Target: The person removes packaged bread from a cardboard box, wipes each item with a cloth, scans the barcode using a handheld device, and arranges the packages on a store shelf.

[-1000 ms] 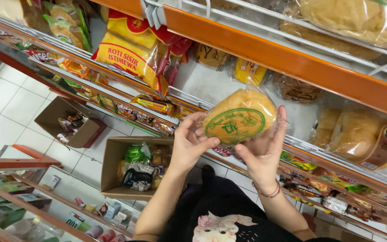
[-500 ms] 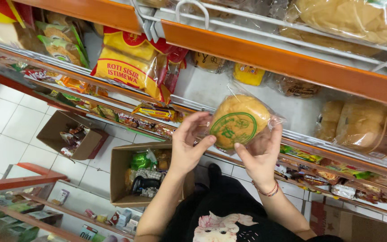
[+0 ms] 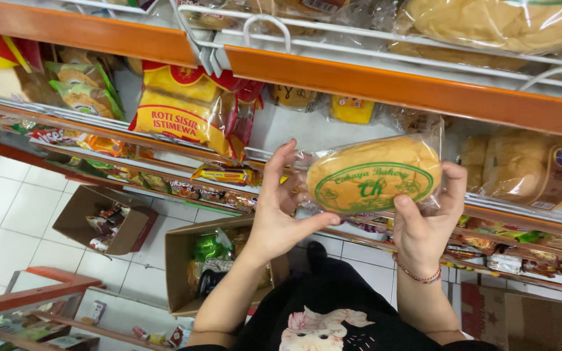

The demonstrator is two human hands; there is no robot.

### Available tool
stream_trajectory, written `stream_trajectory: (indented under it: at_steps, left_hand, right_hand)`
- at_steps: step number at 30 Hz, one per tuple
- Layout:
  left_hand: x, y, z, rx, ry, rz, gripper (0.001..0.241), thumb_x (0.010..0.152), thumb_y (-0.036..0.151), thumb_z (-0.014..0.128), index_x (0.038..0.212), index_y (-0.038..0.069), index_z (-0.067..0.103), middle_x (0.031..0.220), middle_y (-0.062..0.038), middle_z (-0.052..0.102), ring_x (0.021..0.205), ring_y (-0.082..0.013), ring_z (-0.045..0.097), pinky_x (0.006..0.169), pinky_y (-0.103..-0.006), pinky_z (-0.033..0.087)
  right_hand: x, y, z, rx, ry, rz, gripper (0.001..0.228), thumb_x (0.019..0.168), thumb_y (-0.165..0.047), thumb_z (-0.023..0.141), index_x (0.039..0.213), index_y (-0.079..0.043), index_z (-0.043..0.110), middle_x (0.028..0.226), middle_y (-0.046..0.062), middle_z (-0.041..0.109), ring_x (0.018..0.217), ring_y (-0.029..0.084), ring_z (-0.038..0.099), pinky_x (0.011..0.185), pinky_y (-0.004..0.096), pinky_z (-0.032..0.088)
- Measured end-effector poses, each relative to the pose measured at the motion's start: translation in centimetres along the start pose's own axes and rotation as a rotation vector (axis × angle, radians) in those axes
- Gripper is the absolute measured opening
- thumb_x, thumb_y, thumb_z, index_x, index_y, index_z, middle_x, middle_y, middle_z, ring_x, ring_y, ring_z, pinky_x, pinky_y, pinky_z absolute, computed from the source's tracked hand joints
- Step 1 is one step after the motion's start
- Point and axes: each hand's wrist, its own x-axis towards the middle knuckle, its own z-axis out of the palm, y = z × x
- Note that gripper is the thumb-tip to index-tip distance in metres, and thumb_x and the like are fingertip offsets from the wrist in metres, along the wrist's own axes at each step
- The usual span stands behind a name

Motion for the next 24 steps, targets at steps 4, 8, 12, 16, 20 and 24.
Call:
stream_trajectory:
  at_steps: [4,8,12,16,20,24]
  left_hand:
    - [1.5,1.6,1.6,-0.072,0.008,0.152,0.096,0.086,-0.011,0.084,0.157,0.016,0.026,0.147,-0.014,0.040,0.118,-0.0193,0.064,0.098,-0.0329,0.062]
    - [4.5,3.5,2.9,0.035,-0.042,0.346,0.062,0.094,-0.012,0.083,0.136,0.011,0.043,0.146,-0.013,0.044,0.125,-0.0189,0.066,0.099,-0.0326,0.065]
    - [8.5,5.8,4.9,0.263,-0.067,0.494,0.047,0.093,-0.007,0.085,0.129,0.004,0.057,0.142,-0.014,0.051,0.122,-0.0166,0.066,0.096,-0.0316,0.064]
    - [11.5,6.8,7.0,0.478,0.001,0.564,0.041,0.088,0.000,0.085,0.120,0.000,0.060,0.138,-0.022,0.058,0.106,-0.0159,0.074,0.089,-0.0298,0.067]
    - [13.6,6.6,8.2,0.731,0.070,0.765,0.042,0.091,0.013,0.090,0.122,0.005,0.062,0.131,-0.016,0.064,0.120,-0.0255,0.068,0.096,-0.0332,0.058]
    - [14.8,5.9,8.4,0.874,0.120,0.846,0.042,0.092,0.016,0.089,0.123,0.005,0.063,0.132,-0.016,0.065,0.123,-0.0309,0.066,0.100,-0.0384,0.049]
  right_hand:
    - [1.0,-3.2,1.4,-0.231,-0.001,-0.174,0.059,0.094,0.000,0.079,0.143,0.002,0.047,0.129,0.009,0.062,0.120,0.015,0.064,0.106,0.027,0.056]
    - [2.8,-6.8,2.2,-0.523,0.039,-0.392,0.062,0.100,0.001,0.080,0.150,0.000,0.043,0.131,0.010,0.061,0.118,0.015,0.062,0.108,0.025,0.055]
    - [5.1,-8.1,2.0,-0.720,0.079,-0.587,0.056,0.107,0.007,0.079,0.149,0.000,0.042,0.136,0.014,0.059,0.122,0.019,0.063,0.108,0.028,0.055]
    - [7.8,-8.8,1.3,-0.922,0.104,-0.750,0.049,0.107,0.010,0.078,0.148,0.004,0.052,0.141,0.015,0.053,0.125,0.021,0.061,0.111,0.031,0.056]
    - [9.7,-9.9,1.3,-1.195,0.129,-0.843,0.046,0.101,0.014,0.084,0.141,0.007,0.060,0.136,0.018,0.056,0.116,0.024,0.060,0.098,0.030,0.054]
    - [10.7,-10.5,2.0,-1.302,0.140,-0.850,0.045,0.095,0.015,0.084,0.135,0.007,0.065,0.132,0.019,0.063,0.119,0.028,0.065,0.102,0.032,0.055]
